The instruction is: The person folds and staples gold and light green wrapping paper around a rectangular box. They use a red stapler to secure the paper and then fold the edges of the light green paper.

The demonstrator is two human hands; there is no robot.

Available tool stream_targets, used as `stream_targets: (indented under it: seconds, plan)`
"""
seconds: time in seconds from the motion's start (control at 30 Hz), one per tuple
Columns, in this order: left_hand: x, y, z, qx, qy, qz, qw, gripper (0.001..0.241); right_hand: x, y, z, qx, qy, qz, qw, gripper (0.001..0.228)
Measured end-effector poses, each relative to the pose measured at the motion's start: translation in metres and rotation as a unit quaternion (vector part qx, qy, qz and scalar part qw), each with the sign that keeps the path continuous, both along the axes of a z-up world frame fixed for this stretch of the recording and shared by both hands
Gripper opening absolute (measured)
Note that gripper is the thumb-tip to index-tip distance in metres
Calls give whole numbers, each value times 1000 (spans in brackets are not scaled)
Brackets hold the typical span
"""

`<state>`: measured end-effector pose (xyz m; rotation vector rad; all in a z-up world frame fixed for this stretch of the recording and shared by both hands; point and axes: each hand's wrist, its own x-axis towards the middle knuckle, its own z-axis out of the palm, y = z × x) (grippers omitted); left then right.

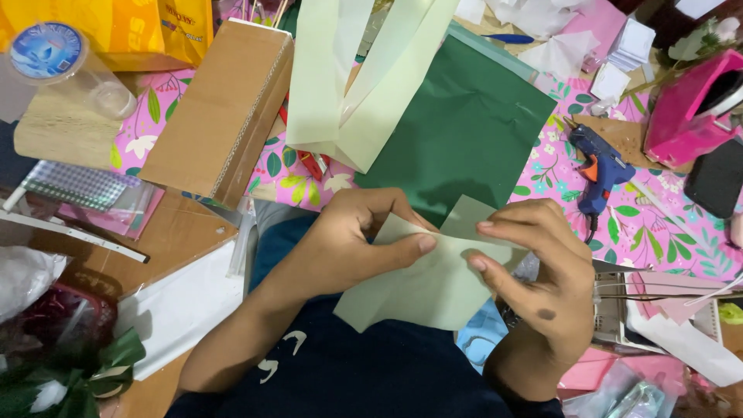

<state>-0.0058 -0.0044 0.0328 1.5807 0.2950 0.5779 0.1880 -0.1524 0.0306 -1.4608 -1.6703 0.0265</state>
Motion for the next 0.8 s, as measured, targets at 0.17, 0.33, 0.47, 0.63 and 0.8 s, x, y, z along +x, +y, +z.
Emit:
stream_targets:
  seconds: [0.17,0.33,0.47,0.63,0.8]
  plan:
    - [5,-2,-5,-30,4,9,999,20,-7,1,1,42,8,-50,998,15]
    - [5,-5,-5,-49,-28,-11,998,22,-12,6,3,36,-25,-38,998,9]
    - [3,-7,1,-43,-44,-9,998,16,-17,11,6,26,-60,-49,997,1]
    - [3,-10,4,-2,-34,8,999,15,-18,12,3,34,-84,-71,993,4]
    - [2,-13,6,41,-11,25,999,11,-18,12,3,47,-119,-78,989,7]
